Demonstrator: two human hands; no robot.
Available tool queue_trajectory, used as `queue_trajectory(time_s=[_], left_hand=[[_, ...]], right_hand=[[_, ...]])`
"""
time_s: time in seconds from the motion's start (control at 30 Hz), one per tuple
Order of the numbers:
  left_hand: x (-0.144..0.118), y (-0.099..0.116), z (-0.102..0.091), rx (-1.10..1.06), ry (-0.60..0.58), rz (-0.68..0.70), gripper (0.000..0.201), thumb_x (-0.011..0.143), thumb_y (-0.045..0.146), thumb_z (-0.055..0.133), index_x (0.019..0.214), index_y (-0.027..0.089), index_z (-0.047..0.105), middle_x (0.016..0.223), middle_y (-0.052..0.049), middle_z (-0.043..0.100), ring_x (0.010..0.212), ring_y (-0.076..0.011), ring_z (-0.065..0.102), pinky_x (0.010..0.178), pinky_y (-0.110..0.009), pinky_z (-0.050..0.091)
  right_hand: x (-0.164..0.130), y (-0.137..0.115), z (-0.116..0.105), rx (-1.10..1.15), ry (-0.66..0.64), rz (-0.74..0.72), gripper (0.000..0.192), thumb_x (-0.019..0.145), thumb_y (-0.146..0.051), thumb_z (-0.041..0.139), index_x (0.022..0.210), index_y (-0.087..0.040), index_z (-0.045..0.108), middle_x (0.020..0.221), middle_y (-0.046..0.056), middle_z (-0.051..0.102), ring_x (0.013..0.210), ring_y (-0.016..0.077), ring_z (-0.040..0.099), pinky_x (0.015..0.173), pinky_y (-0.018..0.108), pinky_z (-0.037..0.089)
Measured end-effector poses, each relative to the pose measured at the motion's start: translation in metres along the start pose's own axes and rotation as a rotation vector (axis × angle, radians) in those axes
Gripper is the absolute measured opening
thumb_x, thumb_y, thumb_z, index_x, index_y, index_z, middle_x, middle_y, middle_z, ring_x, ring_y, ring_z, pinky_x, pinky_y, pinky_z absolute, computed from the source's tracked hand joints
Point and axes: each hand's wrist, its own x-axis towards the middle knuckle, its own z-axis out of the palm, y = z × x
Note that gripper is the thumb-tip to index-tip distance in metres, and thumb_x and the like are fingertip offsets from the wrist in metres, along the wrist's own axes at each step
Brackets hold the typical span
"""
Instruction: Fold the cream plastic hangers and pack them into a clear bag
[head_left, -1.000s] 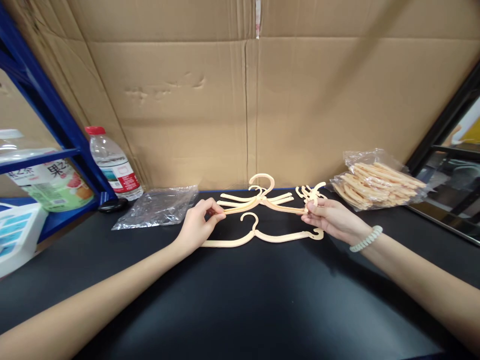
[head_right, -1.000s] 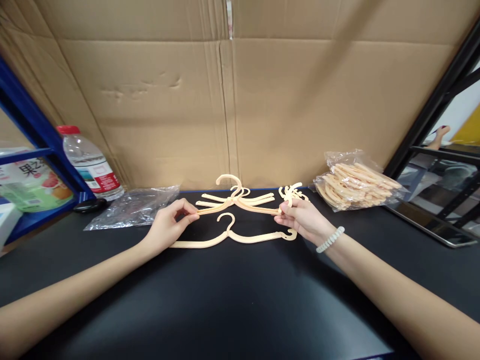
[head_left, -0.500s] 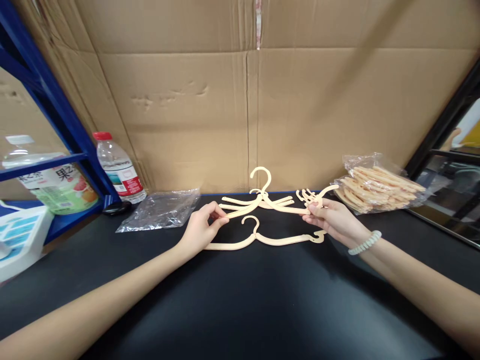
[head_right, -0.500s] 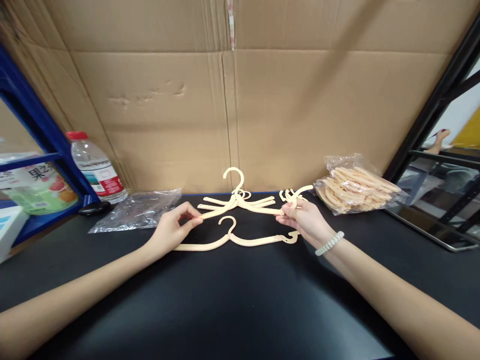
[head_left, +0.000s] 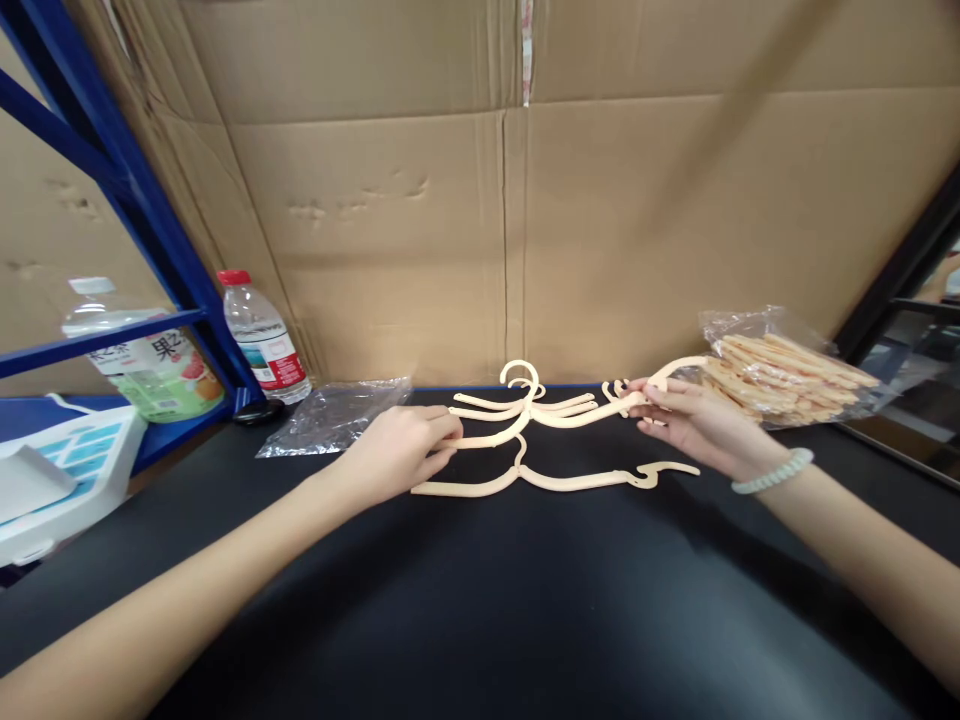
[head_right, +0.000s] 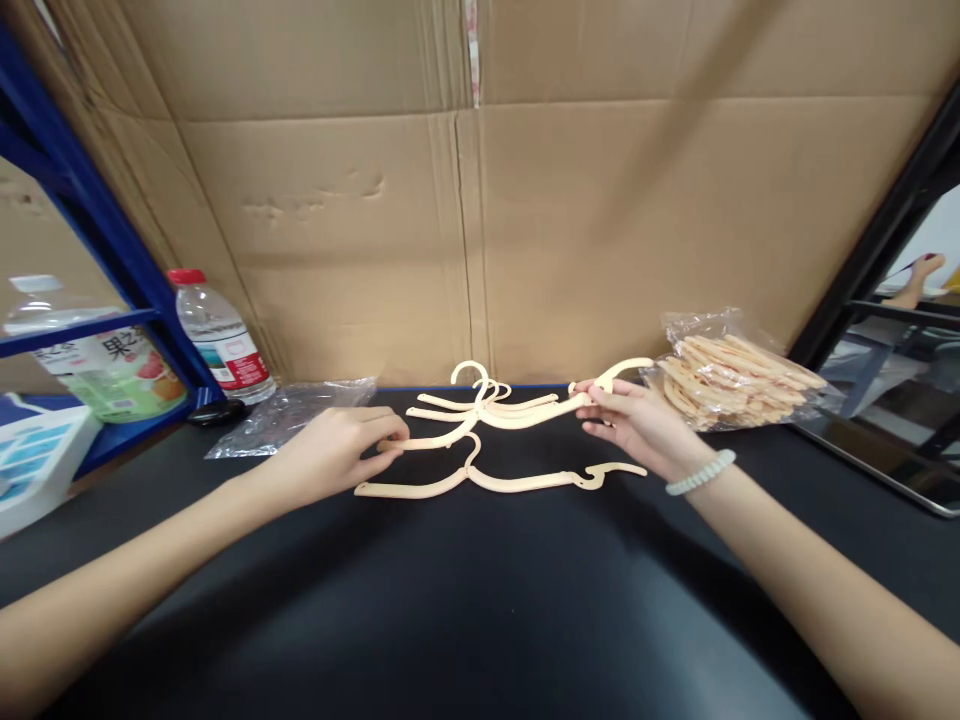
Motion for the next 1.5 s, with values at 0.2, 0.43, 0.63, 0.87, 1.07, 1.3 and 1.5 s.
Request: queue_trajectory(time_s=[0.2,0.43,0.63,0.87,1.07,1.3,1.5], left_hand=[[-0.009,-0.004,-0.025,0.025,-0.152,0.051,0.012,0.078,0.012,0.049,0.073,0.020,0.057,0.072,0.002,0.061,0.059,-0.0125,0.054,0.056,-0.023,0.033],[-0.014,0.013,-0.032,-0.021,-0.270,0.061,0.013,0.073,0.008,0.052,0.069,0.021,0.055,0.070,0.004,0.059,0.061,-0.0126,0.053,0.057,-0.024,0.031],[-0.017,0.020,-0.026,-0.062,-0.316,0.122,0.017,0.078,0.006,0.051,0.070,0.020,0.056,0.069,0.003,0.058,0.064,-0.0143,0.056,0.060,-0.025,0.034],[-0.018,0.018,-0.016,-0.085,-0.363,0.117,0.015,0.082,0.008,0.054,0.073,0.020,0.058,0.075,0.002,0.059,0.065,-0.0150,0.058,0.059,-0.026,0.035],[-0.018,0.020,-0.016,-0.117,-0.356,0.120,0.015,0.083,0.010,0.054,0.073,0.020,0.060,0.073,0.001,0.060,0.067,-0.0158,0.059,0.061,-0.026,0.038],[-0.018,0.021,-0.020,-0.067,-0.363,0.085,0.014,0.080,0.008,0.054,0.073,0.020,0.056,0.072,0.001,0.060,0.064,-0.0174,0.057,0.058,-0.027,0.036],[-0.019,0.023,-0.021,0.031,-0.385,0.083,0.013,0.078,0.009,0.053,0.070,0.020,0.053,0.071,-0.001,0.059,0.062,-0.0189,0.056,0.060,-0.030,0.038]], right_hand=[[-0.007,-0.025,-0.020,-0.191,-0.124,0.027,0.018,0.074,-0.027,0.077,0.087,-0.016,0.073,0.081,0.004,0.069,0.071,0.0113,0.063,0.066,0.018,0.054],[-0.006,-0.032,-0.040,-0.654,-0.401,0.091,0.024,0.068,-0.035,0.080,0.083,-0.016,0.074,0.077,0.004,0.070,0.068,0.0133,0.061,0.064,0.024,0.050],[-0.005,-0.034,-0.034,-1.074,-0.629,0.090,0.030,0.074,-0.047,0.071,0.083,-0.018,0.073,0.076,0.003,0.070,0.071,0.0176,0.062,0.065,0.029,0.047],[-0.003,-0.027,-0.030,-1.254,-0.605,0.027,0.032,0.073,-0.047,0.069,0.078,-0.016,0.073,0.071,0.004,0.069,0.057,0.0133,0.054,0.060,0.028,0.041],[-0.005,-0.026,-0.025,-1.261,-0.553,-0.010,0.028,0.073,-0.046,0.068,0.073,-0.019,0.072,0.070,0.003,0.068,0.058,0.0145,0.055,0.061,0.029,0.042],[-0.005,-0.024,-0.020,-1.261,-0.485,-0.053,0.026,0.072,-0.046,0.070,0.071,-0.020,0.071,0.069,0.002,0.067,0.057,0.0152,0.056,0.063,0.031,0.044],[0.000,-0.017,-0.028,-1.295,-0.494,-0.082,0.030,0.073,-0.048,0.068,0.074,-0.018,0.071,0.074,0.004,0.068,0.072,0.0197,0.061,0.066,0.031,0.045]])
